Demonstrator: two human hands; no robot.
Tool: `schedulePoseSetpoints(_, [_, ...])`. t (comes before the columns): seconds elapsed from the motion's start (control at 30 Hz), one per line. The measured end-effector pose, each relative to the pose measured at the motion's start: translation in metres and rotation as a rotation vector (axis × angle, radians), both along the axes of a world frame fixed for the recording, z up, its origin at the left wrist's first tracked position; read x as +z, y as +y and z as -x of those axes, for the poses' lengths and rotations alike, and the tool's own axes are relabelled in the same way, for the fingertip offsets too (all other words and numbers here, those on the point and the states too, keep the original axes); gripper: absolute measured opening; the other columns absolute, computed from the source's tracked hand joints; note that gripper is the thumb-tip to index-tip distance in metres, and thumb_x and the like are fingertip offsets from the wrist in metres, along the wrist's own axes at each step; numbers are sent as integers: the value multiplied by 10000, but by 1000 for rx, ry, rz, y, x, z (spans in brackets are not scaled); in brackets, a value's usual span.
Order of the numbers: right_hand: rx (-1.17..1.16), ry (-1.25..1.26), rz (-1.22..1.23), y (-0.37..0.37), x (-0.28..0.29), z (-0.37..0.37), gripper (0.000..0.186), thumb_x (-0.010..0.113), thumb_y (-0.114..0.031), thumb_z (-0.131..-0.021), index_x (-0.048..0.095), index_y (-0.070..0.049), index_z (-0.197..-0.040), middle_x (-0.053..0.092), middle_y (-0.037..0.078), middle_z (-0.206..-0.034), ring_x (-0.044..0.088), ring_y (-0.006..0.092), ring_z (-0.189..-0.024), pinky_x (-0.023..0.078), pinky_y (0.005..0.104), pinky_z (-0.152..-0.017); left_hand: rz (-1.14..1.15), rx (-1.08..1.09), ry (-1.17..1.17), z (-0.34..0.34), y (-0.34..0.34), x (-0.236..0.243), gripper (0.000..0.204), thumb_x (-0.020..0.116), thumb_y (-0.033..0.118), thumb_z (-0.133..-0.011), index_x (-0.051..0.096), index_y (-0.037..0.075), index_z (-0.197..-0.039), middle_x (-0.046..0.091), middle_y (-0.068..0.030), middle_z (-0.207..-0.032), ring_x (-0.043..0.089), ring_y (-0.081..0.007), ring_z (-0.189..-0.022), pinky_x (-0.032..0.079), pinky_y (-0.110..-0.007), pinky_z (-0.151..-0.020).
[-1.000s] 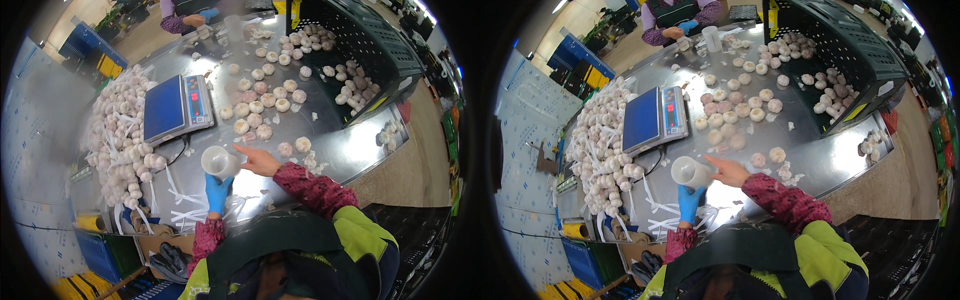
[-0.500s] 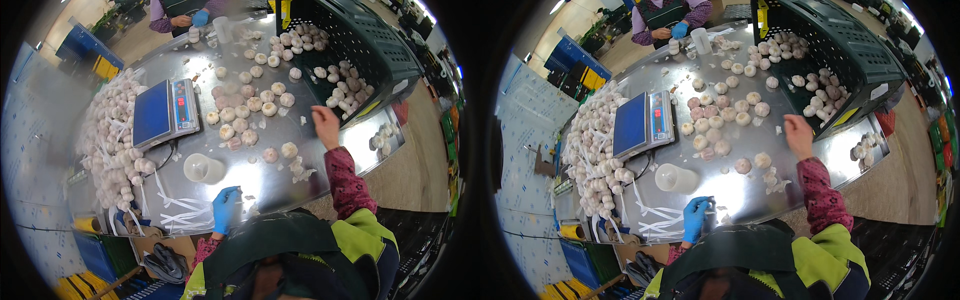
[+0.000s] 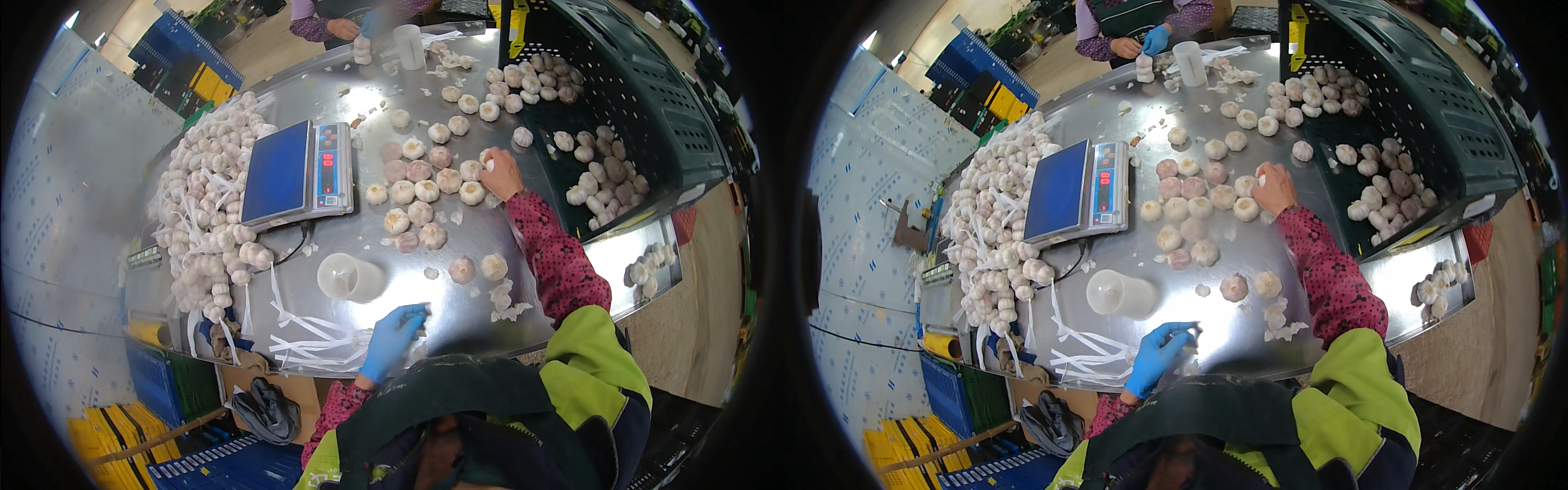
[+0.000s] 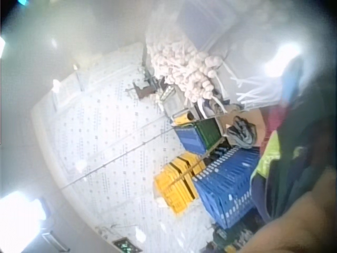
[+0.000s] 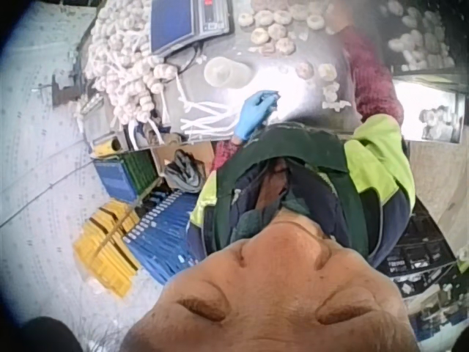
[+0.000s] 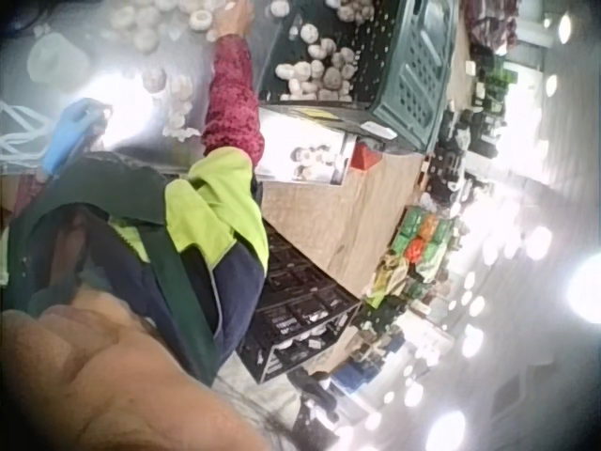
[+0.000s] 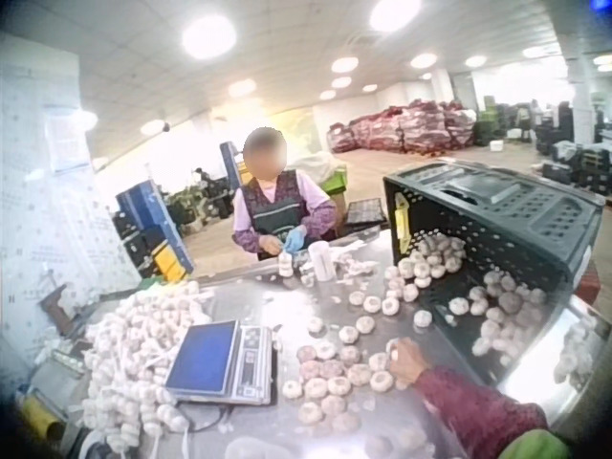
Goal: The person strings garlic bulbs onto white plastic ties at a metal work table. They pick up garlic bulbs, thread them onto the ties, and place the finished strings on the table. A digital scale and a roll of ties are visible nearby.
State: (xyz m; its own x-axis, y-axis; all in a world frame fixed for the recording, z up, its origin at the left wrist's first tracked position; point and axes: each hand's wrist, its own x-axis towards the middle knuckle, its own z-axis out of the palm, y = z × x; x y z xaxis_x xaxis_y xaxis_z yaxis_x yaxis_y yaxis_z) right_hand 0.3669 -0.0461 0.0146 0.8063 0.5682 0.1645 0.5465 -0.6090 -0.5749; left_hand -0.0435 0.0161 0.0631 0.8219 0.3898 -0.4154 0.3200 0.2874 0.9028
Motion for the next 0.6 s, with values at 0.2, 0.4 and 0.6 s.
schedulePoseSetpoints(0.2, [461, -474, 332, 52, -8, 28, 317, 673, -86, -769, 672, -106, -1085, 617, 125, -1136, 554, 336, -1177, 477, 490, -897, 16, -40, -3, -6, 9, 4, 304, 584, 115, -1009, 612, -18, -1282, 702, -87, -1160, 655, -115, -921, 564, -261, -802])
schedulePoseSetpoints(0.4, [375, -343, 472, 75, -8, 44, 306, 688, -131, -802, 670, -136, -1107, 619, 125, -1203, 618, 348, -1126, 519, 538, -812, 51, -137, 18, -14, 21, -1, 318, 568, 135, -1022, 590, -18, -1300, 679, -86, -1219, 651, -134, -998, 587, -292, -835])
schedulePoseSetpoints(0.6, [442, 385, 332, 45, 44, 48, 740, 829, -204, -620, 618, -95, -1321, 696, 146, -1197, 655, 250, -1131, 508, 373, -967, 142, -119, -125, -16, 29, -4, 507, 568, 131, -1018, 401, 44, -1489, 521, -128, -1439, 634, -190, -1074, 556, -314, -894])
